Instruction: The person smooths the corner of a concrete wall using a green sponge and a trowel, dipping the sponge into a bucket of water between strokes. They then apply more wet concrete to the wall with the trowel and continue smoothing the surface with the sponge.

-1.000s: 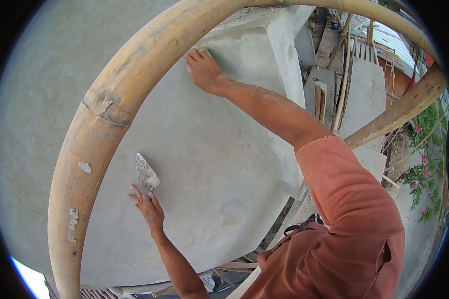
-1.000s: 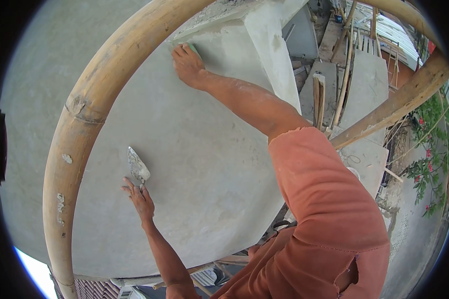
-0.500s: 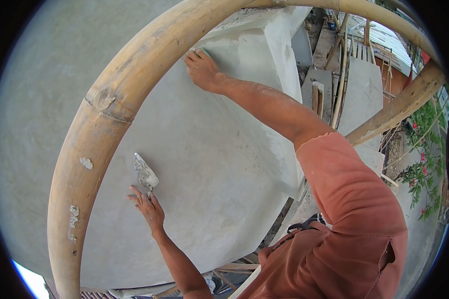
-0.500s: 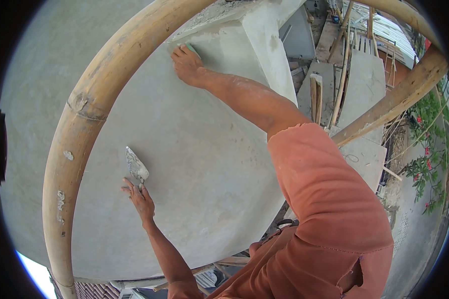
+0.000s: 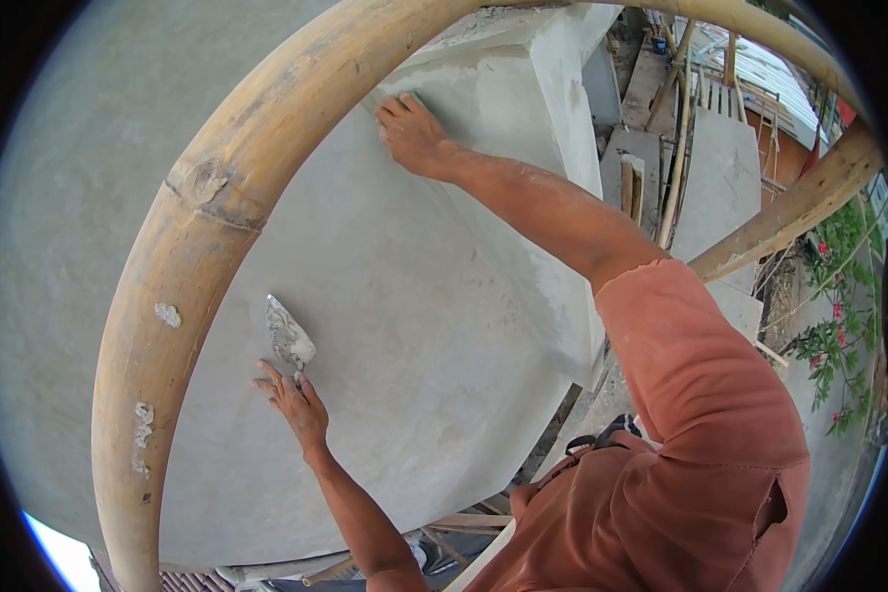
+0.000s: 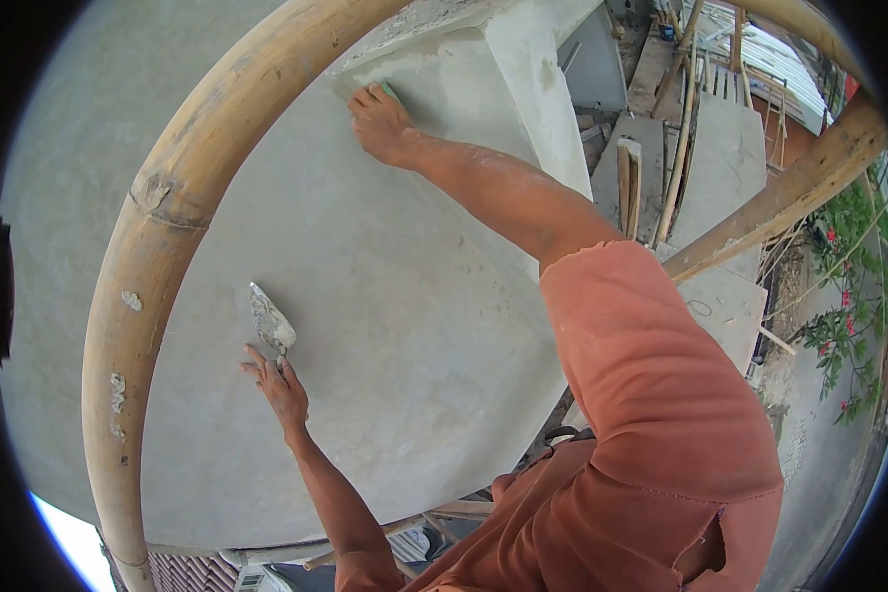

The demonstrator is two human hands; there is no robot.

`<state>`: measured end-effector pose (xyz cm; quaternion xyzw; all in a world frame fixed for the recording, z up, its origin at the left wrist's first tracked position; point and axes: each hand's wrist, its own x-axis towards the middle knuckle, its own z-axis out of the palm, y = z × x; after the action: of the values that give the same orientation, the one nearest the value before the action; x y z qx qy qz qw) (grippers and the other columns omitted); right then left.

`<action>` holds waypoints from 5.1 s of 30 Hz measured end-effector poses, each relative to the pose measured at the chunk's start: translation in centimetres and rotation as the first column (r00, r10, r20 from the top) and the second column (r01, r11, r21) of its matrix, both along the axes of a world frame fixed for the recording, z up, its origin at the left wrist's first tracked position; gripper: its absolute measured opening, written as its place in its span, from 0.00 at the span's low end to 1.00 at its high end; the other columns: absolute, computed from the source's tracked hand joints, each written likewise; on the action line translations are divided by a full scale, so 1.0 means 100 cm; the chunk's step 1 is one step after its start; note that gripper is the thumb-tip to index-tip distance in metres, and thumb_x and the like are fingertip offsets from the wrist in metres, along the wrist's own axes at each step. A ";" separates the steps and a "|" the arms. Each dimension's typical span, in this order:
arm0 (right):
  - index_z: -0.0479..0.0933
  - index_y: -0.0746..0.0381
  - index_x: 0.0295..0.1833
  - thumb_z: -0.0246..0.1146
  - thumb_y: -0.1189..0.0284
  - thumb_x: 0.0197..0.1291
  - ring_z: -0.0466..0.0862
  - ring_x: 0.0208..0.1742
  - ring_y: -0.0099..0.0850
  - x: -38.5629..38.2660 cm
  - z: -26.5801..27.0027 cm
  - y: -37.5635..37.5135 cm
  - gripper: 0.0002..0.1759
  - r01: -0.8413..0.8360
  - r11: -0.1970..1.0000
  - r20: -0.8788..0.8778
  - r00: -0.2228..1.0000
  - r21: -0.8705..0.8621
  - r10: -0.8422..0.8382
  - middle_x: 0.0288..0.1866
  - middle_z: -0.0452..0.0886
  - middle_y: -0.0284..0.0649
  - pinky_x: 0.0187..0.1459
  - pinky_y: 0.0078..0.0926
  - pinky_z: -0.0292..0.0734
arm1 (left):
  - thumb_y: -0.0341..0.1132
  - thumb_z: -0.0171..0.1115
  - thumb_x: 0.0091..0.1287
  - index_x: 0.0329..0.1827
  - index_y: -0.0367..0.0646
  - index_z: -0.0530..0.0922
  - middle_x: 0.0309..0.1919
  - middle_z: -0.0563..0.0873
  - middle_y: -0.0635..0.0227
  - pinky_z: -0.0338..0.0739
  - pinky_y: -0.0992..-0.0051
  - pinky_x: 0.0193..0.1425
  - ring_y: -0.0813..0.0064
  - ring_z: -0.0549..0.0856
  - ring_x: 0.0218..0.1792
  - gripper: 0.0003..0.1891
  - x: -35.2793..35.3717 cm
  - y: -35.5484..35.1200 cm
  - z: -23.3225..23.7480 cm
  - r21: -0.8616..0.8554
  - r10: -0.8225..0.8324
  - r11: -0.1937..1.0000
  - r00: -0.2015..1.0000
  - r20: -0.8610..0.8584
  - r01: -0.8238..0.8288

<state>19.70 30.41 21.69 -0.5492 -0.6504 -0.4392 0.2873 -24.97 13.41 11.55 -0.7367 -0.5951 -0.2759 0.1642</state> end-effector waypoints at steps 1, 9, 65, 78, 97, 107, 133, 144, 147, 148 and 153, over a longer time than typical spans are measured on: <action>0.84 0.63 0.49 0.58 0.73 0.62 0.72 0.64 0.36 0.001 0.002 -0.007 0.14 -0.050 0.999 -0.048 0.998 0.020 0.051 0.56 0.78 0.37 0.69 0.39 0.63 | 0.31 0.49 0.79 0.51 0.30 0.72 0.84 0.46 0.49 0.50 0.17 0.67 0.28 0.36 0.80 0.11 -0.001 0.001 -0.001 -0.001 0.010 1.000 1.000 -0.001 -0.010; 0.82 0.61 0.55 0.59 0.71 0.64 0.70 0.66 0.35 0.015 0.013 -0.020 0.16 0.007 0.911 0.027 0.999 0.412 -0.020 0.61 0.75 0.35 0.68 0.37 0.65 | 0.31 0.49 0.78 0.50 0.28 0.72 0.84 0.45 0.47 0.48 0.16 0.66 0.29 0.34 0.80 0.11 0.005 0.001 0.000 0.002 0.016 1.000 1.000 0.022 -0.016; 0.82 0.63 0.55 0.57 0.71 0.64 0.71 0.65 0.37 0.001 -0.023 0.011 0.17 0.013 0.980 -0.010 1.000 0.197 -0.011 0.58 0.76 0.38 0.65 0.36 0.64 | 0.31 0.47 0.80 0.53 0.31 0.70 0.84 0.45 0.51 0.50 0.18 0.68 0.31 0.34 0.80 0.10 -0.001 0.002 -0.003 0.010 0.032 0.999 0.999 -0.014 -0.032; 0.84 0.61 0.48 0.59 0.69 0.65 0.71 0.64 0.36 0.005 -0.005 0.003 0.13 0.020 0.943 -0.011 1.000 0.332 -0.017 0.56 0.77 0.36 0.65 0.35 0.65 | 0.32 0.47 0.80 0.53 0.31 0.70 0.84 0.44 0.51 0.49 0.17 0.68 0.31 0.34 0.80 0.10 -0.001 0.001 -0.005 -0.017 0.056 0.998 0.998 -0.021 -0.056; 0.85 0.62 0.48 0.58 0.69 0.63 0.70 0.65 0.38 0.006 -0.013 0.000 0.14 -0.007 0.988 0.015 1.000 0.155 0.005 0.53 0.79 0.38 0.68 0.38 0.63 | 0.31 0.48 0.79 0.50 0.30 0.70 0.84 0.45 0.48 0.49 0.18 0.68 0.28 0.34 0.80 0.10 0.006 0.000 -0.001 -0.004 0.032 0.999 0.999 0.000 -0.032; 0.76 0.61 0.66 0.59 0.69 0.62 0.70 0.65 0.33 0.020 0.012 -0.030 0.25 0.100 0.900 -0.093 0.993 0.423 -0.067 0.62 0.73 0.34 0.61 0.36 0.67 | 0.30 0.48 0.79 0.51 0.29 0.71 0.84 0.46 0.48 0.47 0.18 0.68 0.30 0.33 0.80 0.10 0.007 -0.004 0.001 0.000 0.047 0.999 0.999 -0.002 -0.047; 0.72 0.64 0.69 0.63 0.73 0.52 0.70 0.63 0.37 -0.012 -0.061 -0.057 0.34 -0.165 0.986 -0.377 0.916 -0.037 0.139 0.63 0.74 0.40 0.63 0.35 0.62 | 0.29 0.50 0.78 0.48 0.30 0.71 0.84 0.48 0.50 0.48 0.20 0.70 0.31 0.36 0.81 0.08 0.011 -0.005 0.002 0.024 0.023 0.999 0.999 0.045 -0.024; 0.69 0.61 0.74 0.67 0.75 0.50 0.69 0.72 0.41 -0.028 -0.090 -0.215 0.40 -0.912 0.360 -0.910 -0.030 0.194 0.414 0.71 0.69 0.44 0.74 0.37 0.63 | 0.32 0.60 0.73 0.41 0.39 0.74 0.44 0.88 0.51 0.78 0.54 0.36 0.47 0.86 0.33 0.07 0.123 -0.035 -0.009 -0.097 -0.169 0.971 0.918 0.359 0.217; 0.71 0.60 0.73 0.66 0.77 0.47 0.69 0.71 0.41 -0.019 -0.080 -0.221 0.41 -0.949 0.310 -0.861 0.110 0.057 0.497 0.71 0.70 0.43 0.74 0.38 0.63 | 0.35 0.62 0.71 0.39 0.42 0.74 0.33 0.87 0.56 0.78 0.53 0.34 0.46 0.85 0.32 0.07 0.151 -0.037 -0.013 -0.151 -0.153 0.966 0.932 0.328 0.212; 0.71 0.60 0.73 0.66 0.77 0.47 0.69 0.71 0.41 -0.016 -0.080 -0.222 0.41 -0.946 0.321 -0.864 0.119 0.051 0.489 0.71 0.70 0.43 0.74 0.38 0.63 | 0.35 0.62 0.71 0.39 0.42 0.74 0.33 0.87 0.56 0.78 0.53 0.34 0.46 0.85 0.32 0.07 0.158 -0.038 -0.014 -0.158 -0.160 0.962 0.929 0.333 0.222; 0.73 0.58 0.72 0.64 0.78 0.43 0.70 0.69 0.43 -0.009 -0.081 -0.218 0.42 -0.871 0.470 -0.750 0.405 -0.142 0.523 0.70 0.73 0.41 0.74 0.41 0.62 | 0.35 0.62 0.71 0.40 0.42 0.73 0.33 0.86 0.56 0.77 0.52 0.34 0.45 0.85 0.32 0.08 0.180 -0.043 -0.004 -0.129 -0.217 0.955 0.925 0.311 0.267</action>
<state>18.78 8.62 13.61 -0.3701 -0.7821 0.1301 0.4841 -7.02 9.09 11.10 -0.7667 -0.5383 -0.3489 -0.0243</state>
